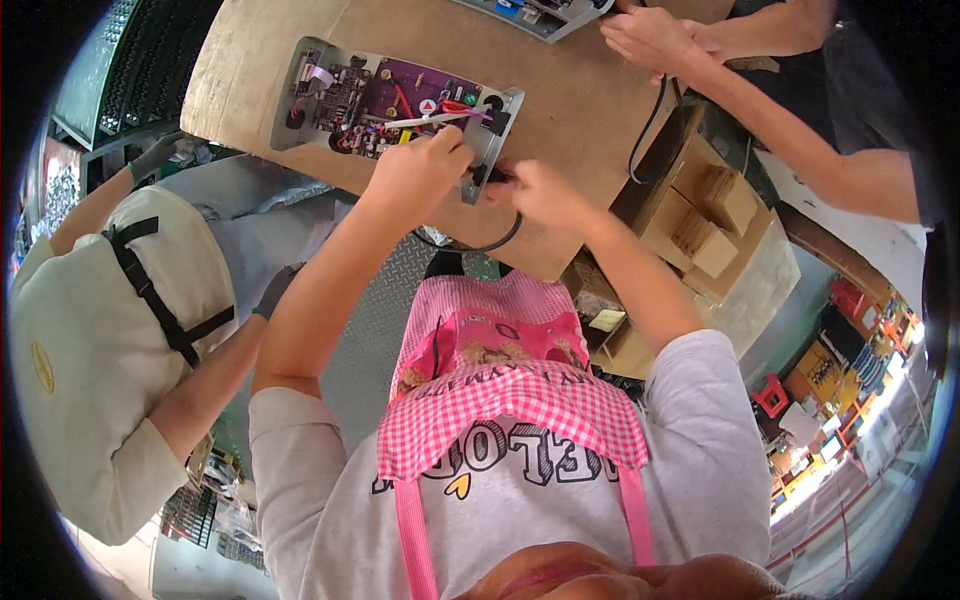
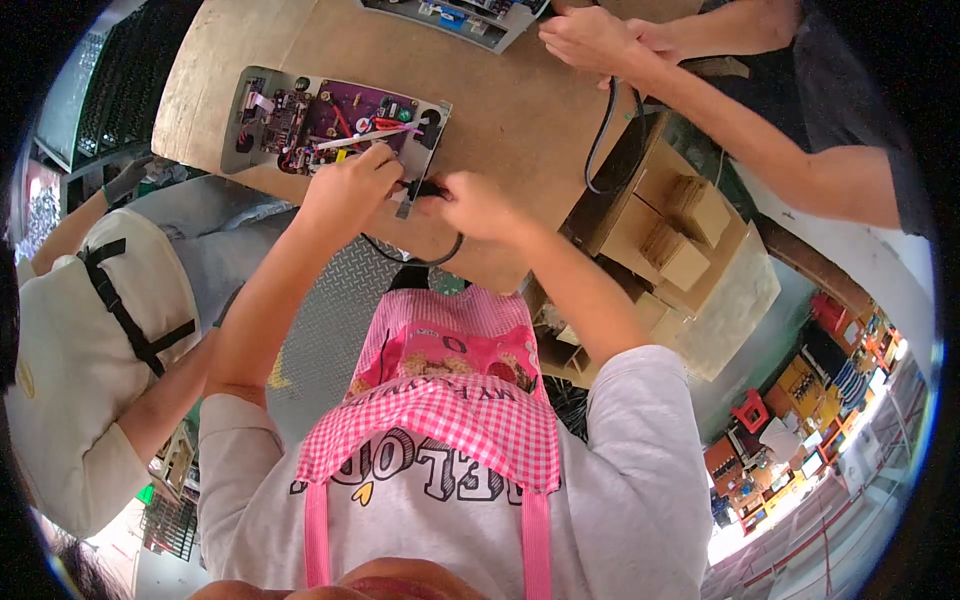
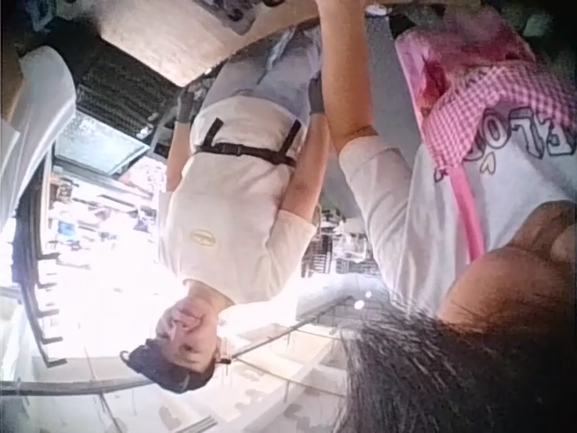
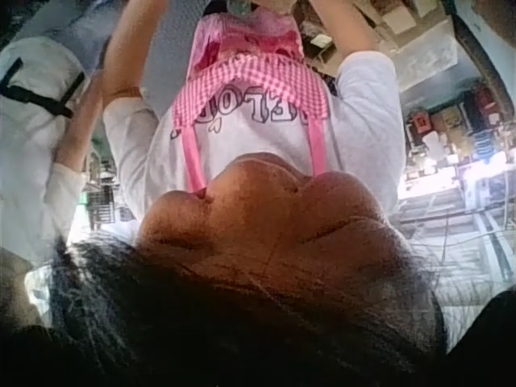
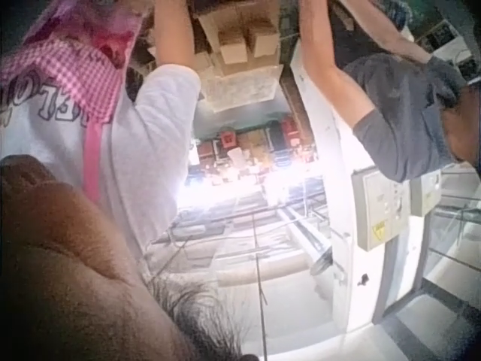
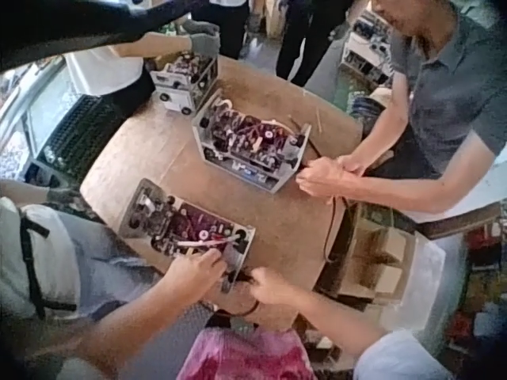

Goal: The recorder and colleagues assemble electronic circuit boards into metal chassis and connect internal wiring.

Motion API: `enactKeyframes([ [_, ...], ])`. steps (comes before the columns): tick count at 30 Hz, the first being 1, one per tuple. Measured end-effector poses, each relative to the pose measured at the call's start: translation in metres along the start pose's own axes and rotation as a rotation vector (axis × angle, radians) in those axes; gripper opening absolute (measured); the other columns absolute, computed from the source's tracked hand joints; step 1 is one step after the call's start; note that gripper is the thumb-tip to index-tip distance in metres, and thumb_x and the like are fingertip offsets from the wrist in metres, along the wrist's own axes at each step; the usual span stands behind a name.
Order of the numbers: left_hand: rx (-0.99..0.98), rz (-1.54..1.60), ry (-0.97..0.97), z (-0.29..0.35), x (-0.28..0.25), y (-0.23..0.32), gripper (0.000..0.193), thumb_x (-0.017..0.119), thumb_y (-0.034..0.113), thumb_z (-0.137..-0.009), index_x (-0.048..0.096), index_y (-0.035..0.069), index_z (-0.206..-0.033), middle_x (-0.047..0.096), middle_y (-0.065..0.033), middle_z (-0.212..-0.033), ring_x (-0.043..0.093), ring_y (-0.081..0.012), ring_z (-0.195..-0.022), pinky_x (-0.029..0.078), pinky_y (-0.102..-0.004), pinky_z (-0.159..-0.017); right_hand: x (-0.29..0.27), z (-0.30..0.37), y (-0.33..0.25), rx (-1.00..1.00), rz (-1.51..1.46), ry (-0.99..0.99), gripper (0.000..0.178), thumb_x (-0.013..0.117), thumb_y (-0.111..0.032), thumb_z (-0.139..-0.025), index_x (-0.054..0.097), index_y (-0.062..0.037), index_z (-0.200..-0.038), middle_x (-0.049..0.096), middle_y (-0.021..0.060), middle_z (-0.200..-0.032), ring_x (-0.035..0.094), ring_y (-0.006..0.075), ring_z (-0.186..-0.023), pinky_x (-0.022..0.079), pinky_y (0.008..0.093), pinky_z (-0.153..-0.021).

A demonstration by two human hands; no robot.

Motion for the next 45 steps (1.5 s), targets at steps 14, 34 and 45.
enactKeyframes([
  [14, -0.024, 0.027, -0.048, 0.002, 0.000, 0.001, 0.011, 0.064, 0.017, -0.081, 0.060, 0.010, -0.088, 0.057, -0.0035, -0.090, 0.065, -0.0237, -0.073, 0.051, -0.0371, -0.057, 0.003, -0.002, 0.016, 0.010, -0.292, -0.001, 0.032, 0.069, -0.026, -0.082, 0.063, 0.0028, -0.094, 0.068, 0.0159, -0.081, 0.066, 0.0278, -0.082, 0.049, 0.0384, -0.074],
  [34, -0.001, 0.046, 0.026, 0.002, 0.004, -0.004, 0.011, 0.065, 0.017, -0.080, 0.057, 0.010, -0.084, 0.055, -0.0044, -0.087, 0.064, -0.0238, -0.071, 0.051, -0.0369, -0.055, 0.000, 0.004, -0.011, -0.105, -0.027, 0.241, 0.029, 0.068, -0.019, -0.085, 0.061, 0.0031, -0.103, 0.066, 0.0141, -0.093, 0.064, 0.0216, -0.086, 0.050, 0.0332, -0.078],
  [45, 0.022, 0.026, 0.003, 0.001, 0.005, -0.004, 0.011, 0.065, 0.017, -0.080, 0.057, 0.011, -0.085, 0.054, -0.0040, -0.087, 0.064, -0.0232, -0.070, 0.051, -0.0369, -0.055, -0.003, 0.006, -0.001, 0.017, -0.184, 0.125, 0.029, 0.068, -0.019, -0.086, 0.062, 0.0032, -0.103, 0.066, 0.0101, -0.092, 0.063, 0.0190, -0.084, 0.050, 0.0320, -0.077],
])
Point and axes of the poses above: each hand's wrist, its own z-axis away from the middle knuckle, its own x-axis out of the palm, y = z × x, the point moved 2 cm from there along -z, towards the middle knuckle
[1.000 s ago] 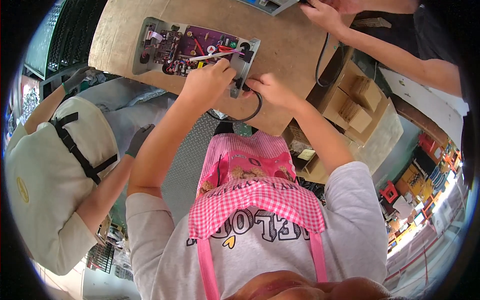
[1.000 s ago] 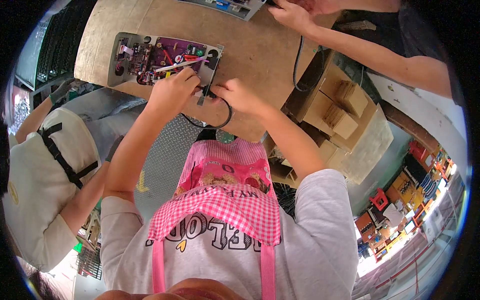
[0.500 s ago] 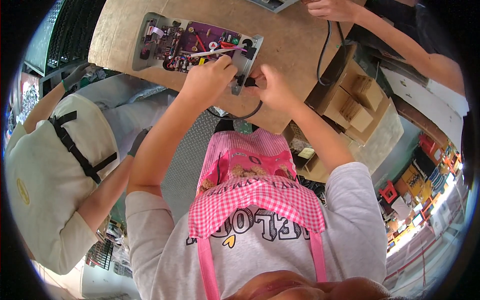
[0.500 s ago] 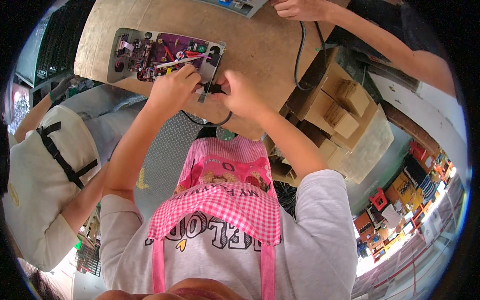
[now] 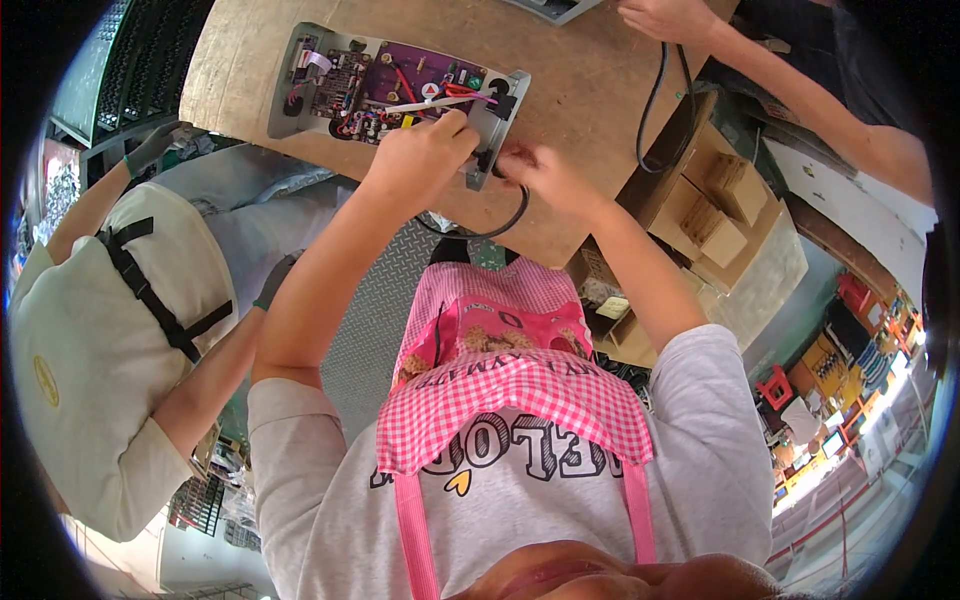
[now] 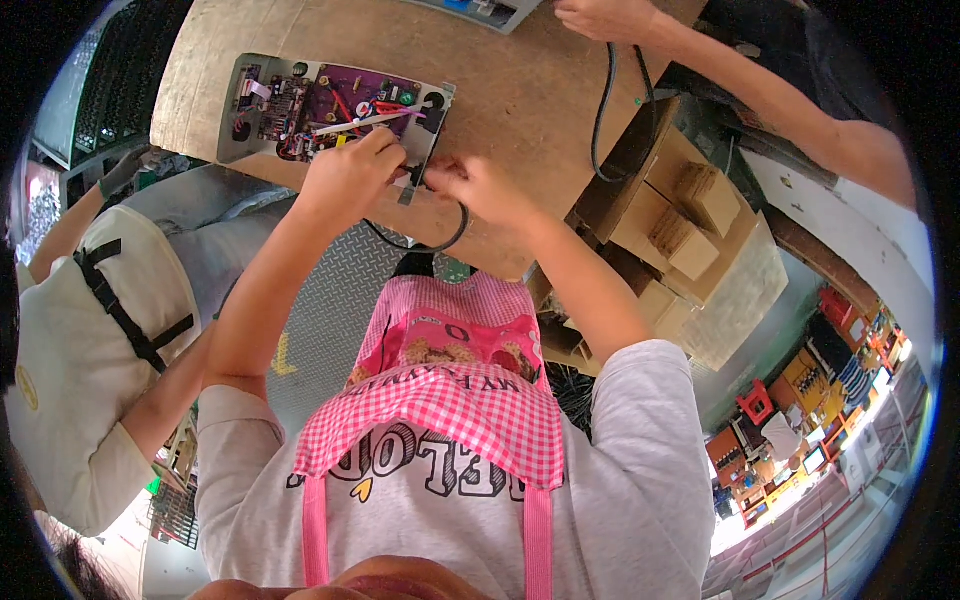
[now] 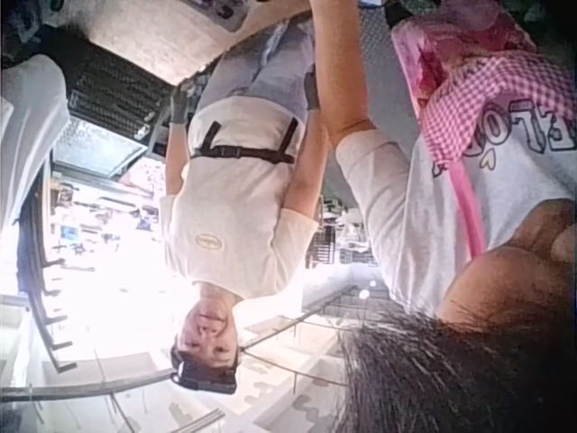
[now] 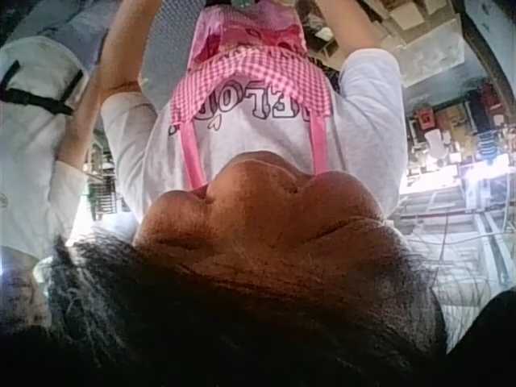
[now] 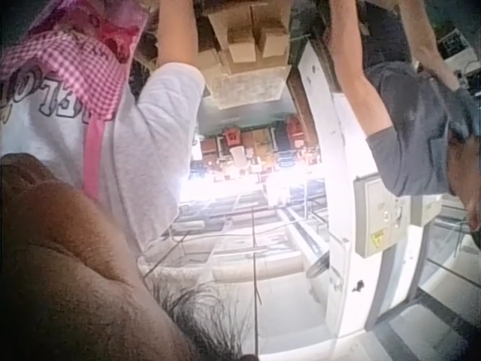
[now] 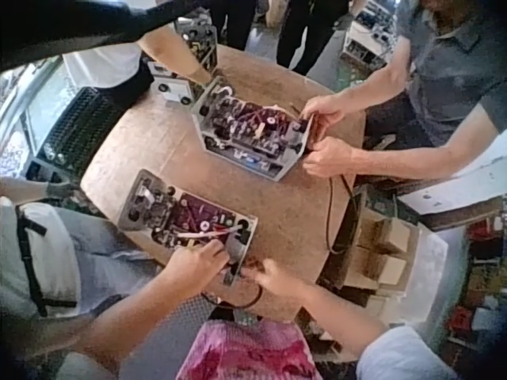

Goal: The recorder and colleagues assemble electronic circuit boards into metal chassis and connect internal wiring.

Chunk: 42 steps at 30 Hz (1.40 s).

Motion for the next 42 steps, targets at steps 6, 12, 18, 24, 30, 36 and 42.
enactKeyframes([
  [6, -0.002, -0.006, -0.005, 0.000, 0.000, -0.001, 0.011, 0.065, 0.017, -0.080, 0.058, 0.011, -0.085, 0.054, -0.0039, -0.087, 0.064, -0.0230, -0.070, 0.051, -0.0368, -0.054, 0.012, 0.008, -0.012, -0.052, 0.106, 0.022, 0.029, 0.061, -0.021, -0.091, 0.061, 0.0045, -0.105, 0.067, 0.0085, -0.091, 0.063, 0.0158, -0.082, 0.051, 0.0323, -0.076],
  [12, -0.007, -0.010, -0.034, -0.001, -0.001, -0.001, 0.011, 0.064, 0.016, -0.080, 0.058, 0.009, -0.086, 0.055, -0.0039, -0.091, 0.065, -0.0235, -0.073, 0.052, -0.0368, -0.055, 0.005, 0.002, 0.017, 0.047, -0.166, -0.035, 0.032, 0.067, -0.022, -0.088, 0.059, 0.0042, -0.103, 0.065, 0.0084, -0.089, 0.063, 0.0174, -0.080, 0.051, 0.0324, -0.072],
  [18, -0.013, 0.047, -0.028, 0.001, -0.005, -0.004, 0.010, 0.062, 0.014, -0.079, 0.059, 0.007, -0.087, 0.055, -0.0044, -0.097, 0.065, -0.0238, -0.079, 0.053, -0.0373, -0.059, 0.014, 0.013, -0.011, -0.183, 0.249, 0.195, 0.031, 0.069, -0.020, -0.086, 0.058, 0.0038, -0.103, 0.063, 0.0081, -0.089, 0.061, 0.0167, -0.078, 0.050, 0.0314, -0.070],
  [24, -0.033, 0.082, -0.047, 0.003, -0.010, -0.005, 0.011, 0.061, 0.013, -0.079, 0.061, 0.007, -0.088, 0.054, -0.0048, -0.100, 0.064, -0.0238, -0.084, 0.054, -0.0378, -0.061, 0.009, 0.009, 0.006, 0.036, 0.028, -0.021, 0.037, 0.074, -0.017, -0.081, 0.055, 0.0030, -0.105, 0.062, 0.0091, -0.091, 0.060, 0.0171, -0.083, 0.050, 0.0321, -0.073],
  [30, -0.052, 0.061, -0.024, 0.005, -0.016, -0.008, 0.011, 0.062, 0.013, -0.078, 0.061, 0.007, -0.088, 0.054, -0.0052, -0.099, 0.064, -0.0240, -0.085, 0.054, -0.0376, -0.061, 0.010, 0.006, 0.004, -0.104, 0.090, 0.108, 0.034, 0.071, -0.017, -0.084, 0.056, 0.0047, -0.105, 0.064, 0.0095, -0.089, 0.061, 0.0167, -0.083, 0.050, 0.0313, -0.073],
  [36, -0.061, 0.047, -0.041, 0.006, -0.015, -0.009, 0.013, 0.063, 0.013, -0.077, 0.062, 0.007, -0.088, 0.054, -0.0047, -0.099, 0.064, -0.0234, -0.084, 0.054, -0.0377, -0.061, 0.012, 0.009, -0.003, -0.093, 0.013, -0.018, 0.034, 0.067, -0.010, -0.085, 0.053, 0.0032, -0.113, 0.060, 0.0081, -0.101, 0.060, 0.0151, -0.089, 0.049, 0.0294, -0.078],
  [42, -0.051, 0.011, -0.040, 0.007, -0.024, -0.007, 0.015, 0.063, 0.012, -0.077, 0.061, 0.007, -0.091, 0.053, -0.0044, -0.098, 0.063, -0.0226, -0.085, 0.054, -0.0371, -0.059, 0.011, 0.009, -0.006, -0.072, -0.014, 0.062, 0.030, 0.066, -0.016, -0.087, 0.057, 0.0048, -0.107, 0.064, 0.0099, -0.096, 0.062, 0.0182, -0.086, 0.050, 0.0317, -0.077],
])
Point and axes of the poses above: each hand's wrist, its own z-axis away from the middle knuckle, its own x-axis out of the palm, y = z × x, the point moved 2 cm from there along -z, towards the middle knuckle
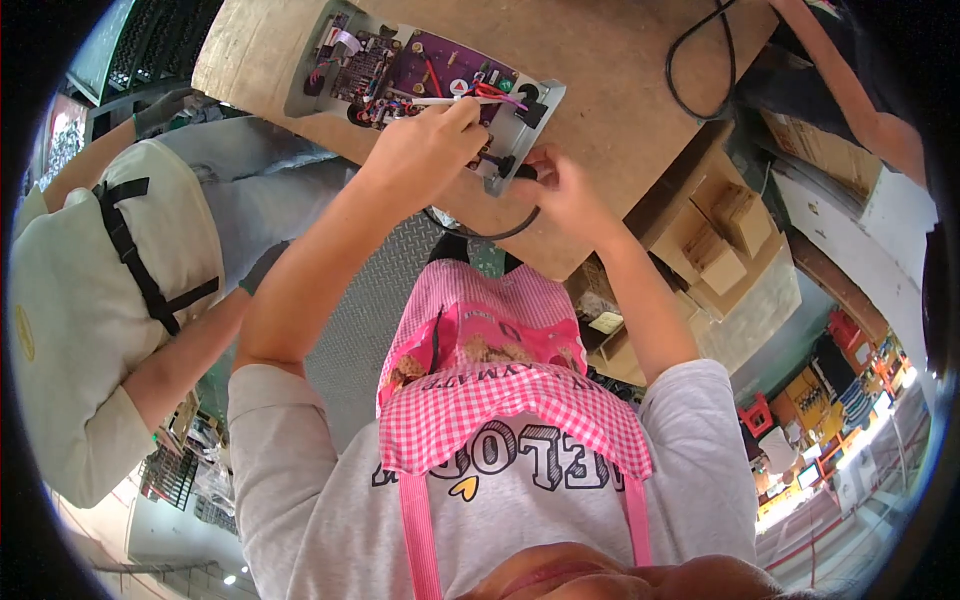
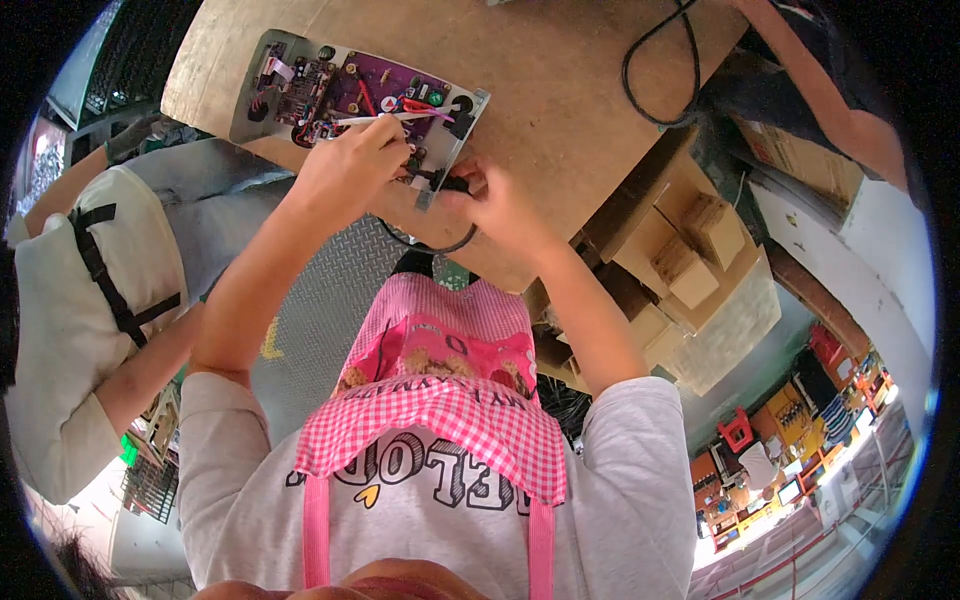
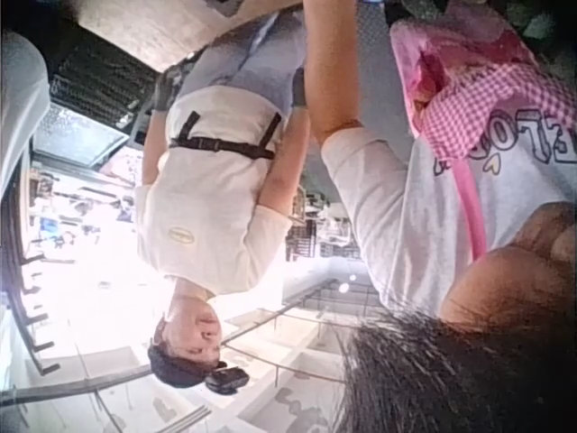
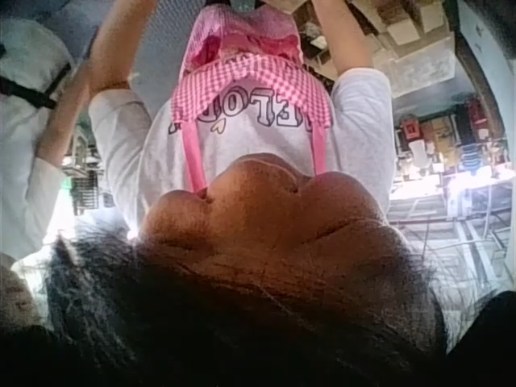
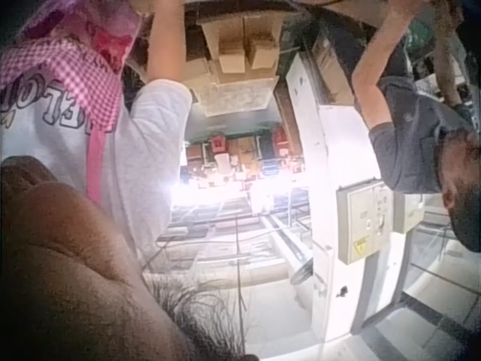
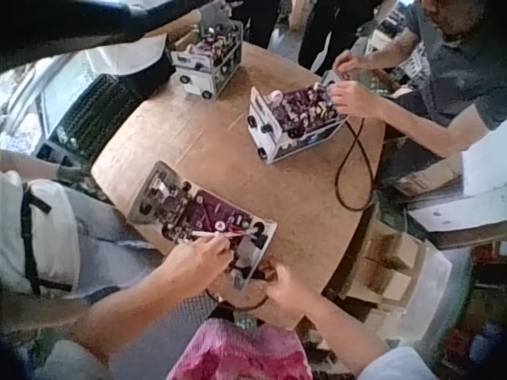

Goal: The recorder and colleagues assemble electronic circuit boards into metal chassis and connect internal wiring.

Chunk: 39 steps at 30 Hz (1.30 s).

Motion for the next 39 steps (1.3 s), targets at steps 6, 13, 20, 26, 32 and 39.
enactKeyframes([
  [6, -0.006, -0.052, -0.010, -0.002, -0.002, 0.000, 0.016, 0.063, 0.011, -0.076, 0.061, 0.007, -0.091, 0.053, -0.0047, -0.097, 0.062, -0.0224, -0.087, 0.054, -0.0365, -0.059, 0.003, 0.004, 0.002, -0.012, 0.192, 0.025, 0.033, 0.071, -0.017, -0.080, 0.056, 0.0018, -0.102, 0.064, 0.0149, -0.097, 0.064, 0.0276, -0.085, 0.051, 0.0354, -0.074],
  [13, 0.115, -0.211, 0.031, -0.004, -0.016, 0.002, 0.016, 0.066, 0.015, -0.074, 0.060, 0.008, -0.087, 0.053, -0.0050, -0.094, 0.059, -0.0235, -0.089, 0.047, -0.0360, -0.079, 0.011, 0.013, -0.022, -0.087, 0.319, 0.167, 0.033, 0.071, -0.014, -0.079, 0.055, 0.0003, -0.103, 0.064, 0.0142, -0.094, 0.064, 0.0292, -0.083, 0.051, 0.0368, -0.072],
  [20, 0.060, -0.127, 0.053, 0.008, -0.029, -0.004, 0.015, 0.069, 0.018, -0.073, 0.060, 0.008, -0.081, 0.059, -0.0057, -0.078, 0.058, -0.0240, -0.086, 0.044, -0.0378, -0.082, 0.009, 0.012, -0.016, -0.057, 0.215, 0.122, 0.033, 0.071, -0.015, -0.081, 0.056, 0.0005, -0.105, 0.064, 0.0126, -0.094, 0.063, 0.0220, -0.084, 0.051, 0.0335, -0.074],
  [26, -0.394, 0.507, 0.077, 0.033, -0.040, -0.022, 0.016, 0.070, 0.012, -0.078, 0.066, 0.005, -0.091, 0.066, -0.0073, -0.083, 0.064, -0.0180, -0.075, 0.050, -0.0301, -0.067, 0.018, 0.017, -0.009, -0.073, 0.153, 0.208, 0.033, 0.070, -0.013, -0.083, 0.056, 0.0009, -0.109, 0.064, 0.0109, -0.097, 0.062, 0.0191, -0.087, 0.051, 0.0317, -0.078],
  [32, -0.546, 1.543, 0.549, 0.043, 0.029, -0.014, 0.018, 0.066, 0.005, -0.088, 0.062, 0.001, -0.105, 0.067, -0.0055, -0.092, 0.064, -0.0136, -0.085, 0.053, -0.0276, -0.075, 0.020, 0.028, 0.001, -0.023, 0.119, 0.278, 0.030, 0.067, -0.010, -0.085, 0.058, -0.0003, -0.112, 0.064, 0.0090, -0.101, 0.062, 0.0167, -0.089, 0.050, 0.0301, -0.079],
  [39, -0.557, 1.792, 0.806, 0.031, 0.052, -0.004, 0.021, 0.064, 0.006, -0.089, 0.057, 0.004, -0.108, 0.066, -0.0066, -0.097, 0.065, -0.0182, -0.096, 0.052, -0.0285, -0.079, 0.017, 0.035, -0.008, -0.094, 0.064, 0.341, 0.025, 0.065, -0.011, -0.088, 0.059, -0.0004, -0.109, 0.064, 0.0077, -0.100, 0.062, 0.0153, -0.089, 0.050, 0.0286, -0.078],
])
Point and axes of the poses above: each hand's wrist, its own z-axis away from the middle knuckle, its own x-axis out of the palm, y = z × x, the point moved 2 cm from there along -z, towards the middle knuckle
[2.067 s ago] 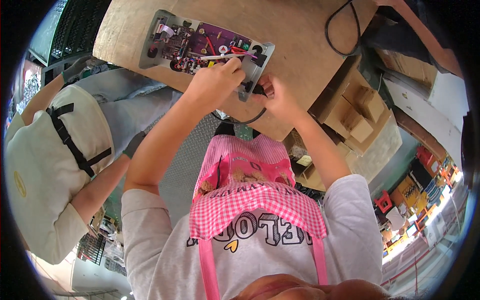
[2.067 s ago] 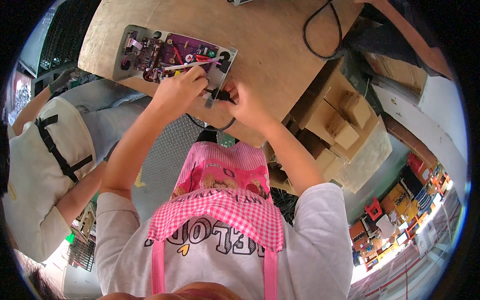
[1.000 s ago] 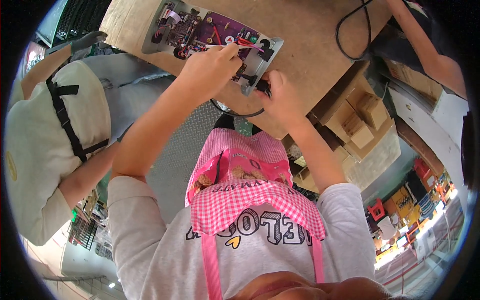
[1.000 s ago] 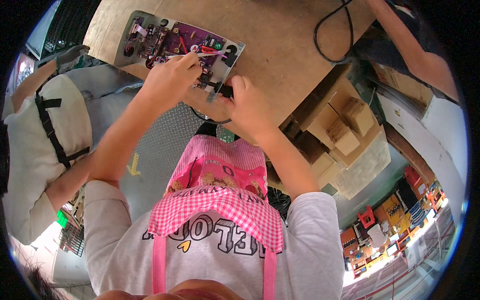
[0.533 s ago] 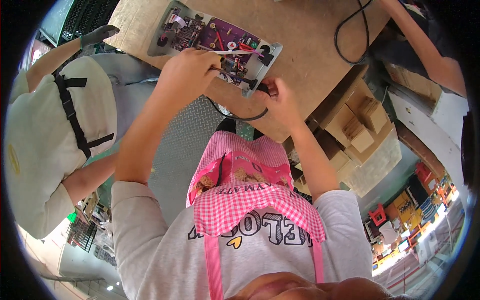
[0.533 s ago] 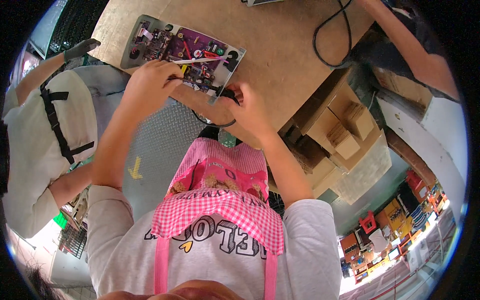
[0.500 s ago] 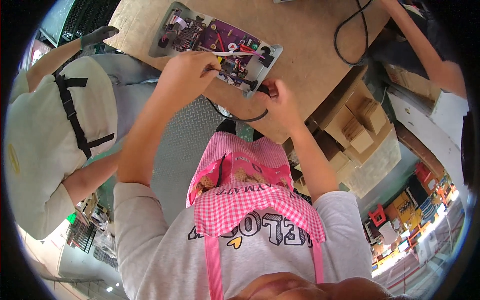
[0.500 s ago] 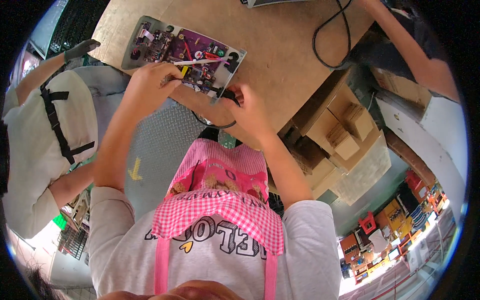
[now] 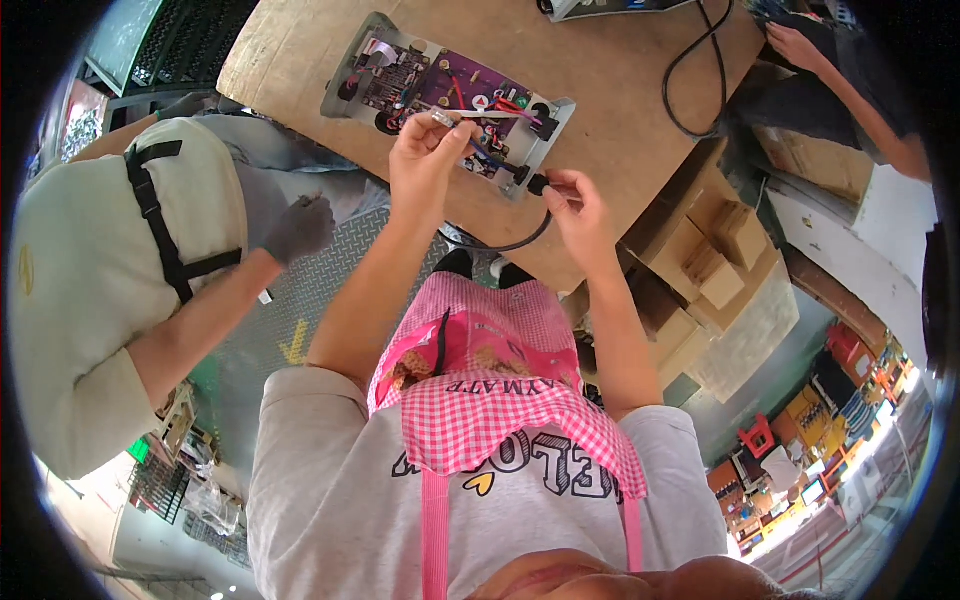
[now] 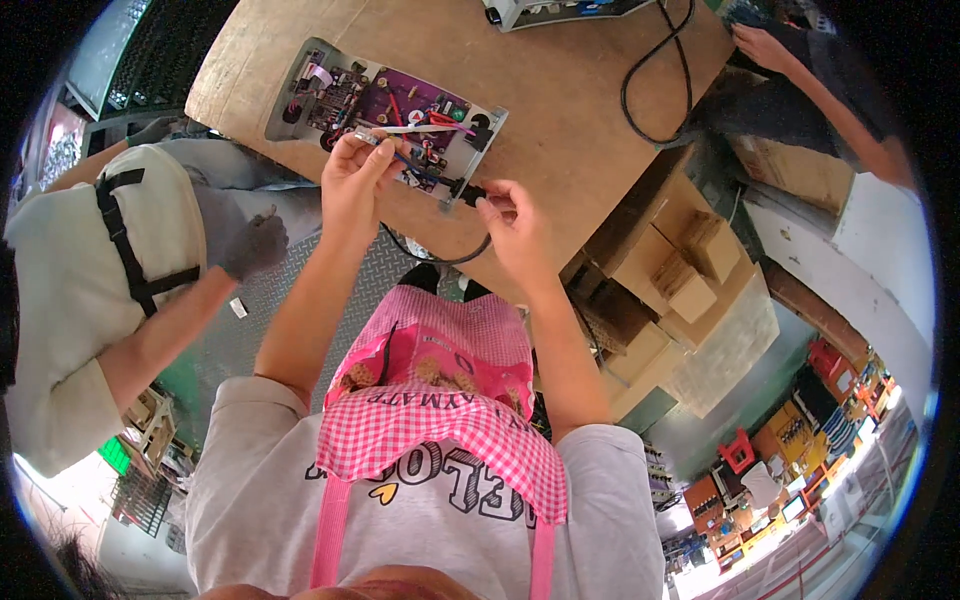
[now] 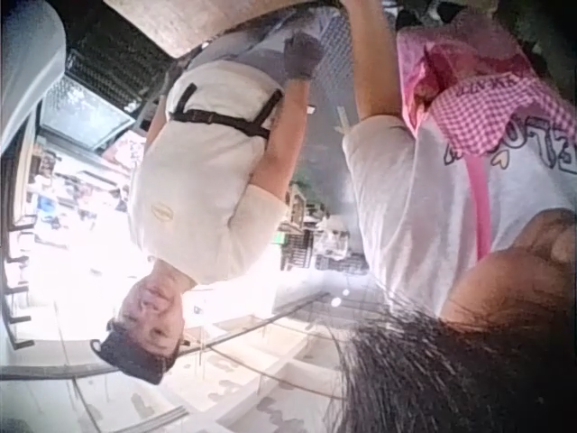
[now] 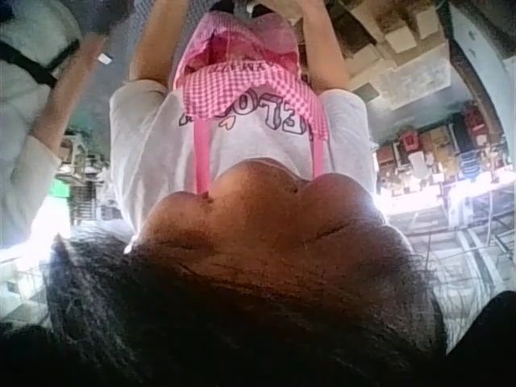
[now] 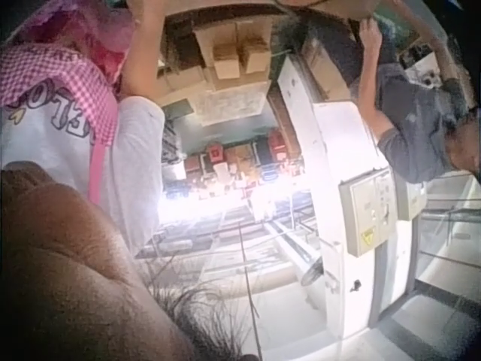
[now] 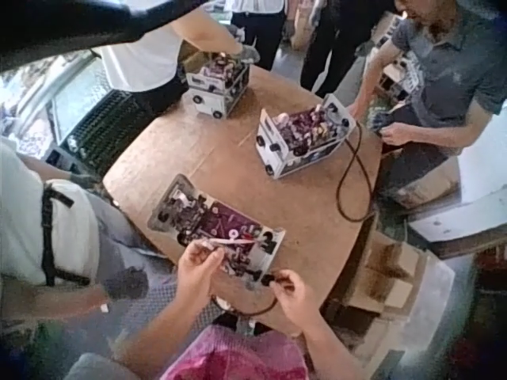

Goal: The recorder and colleagues assemble electronic circuit boards into metal chassis and connect internal wiring.

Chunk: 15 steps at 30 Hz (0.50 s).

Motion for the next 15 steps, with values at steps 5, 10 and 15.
enactKeyframes([
  [5, 0.075, -0.035, 0.027, 0.004, 0.009, 0.004, 0.009, 0.064, 0.009, -0.090, 0.062, 0.006, -0.099, 0.068, -0.0041, -0.091, 0.064, -0.0113, -0.085, 0.050, -0.0251, -0.072, -0.007, 0.001, -0.006, -0.051, -0.048, -0.046, 0.022, 0.065, -0.011, -0.088, 0.060, -0.0009, -0.107, 0.064, 0.0073, -0.099, 0.062, 0.0156, -0.090, 0.050, 0.0285, -0.078],
  [10, 0.310, -0.276, -0.018, 0.006, 0.009, -0.003, 0.010, 0.060, 0.011, -0.091, 0.064, 0.005, -0.099, 0.068, -0.0047, -0.093, 0.062, -0.0115, -0.083, 0.049, -0.0251, -0.071, -0.026, 0.009, -0.005, -0.239, -0.031, -0.070, 0.019, 0.064, -0.011, -0.088, 0.062, -0.0019, -0.104, 0.062, 0.0058, -0.100, 0.062, 0.0152, -0.090, 0.050, 0.0276, -0.078],
  [15, 0.252, -0.132, 0.135, 0.013, 0.025, -0.004, 0.010, 0.064, 0.011, -0.090, 0.064, 0.007, -0.099, 0.068, -0.0017, -0.090, 0.062, -0.0085, -0.080, 0.048, -0.0211, -0.065, -0.055, 0.020, -0.013, -0.166, -0.089, -0.151, 0.019, 0.064, -0.011, -0.088, 0.063, -0.0012, -0.104, 0.061, 0.0052, -0.098, 0.060, 0.0144, -0.088, 0.048, 0.0261, -0.079],
])
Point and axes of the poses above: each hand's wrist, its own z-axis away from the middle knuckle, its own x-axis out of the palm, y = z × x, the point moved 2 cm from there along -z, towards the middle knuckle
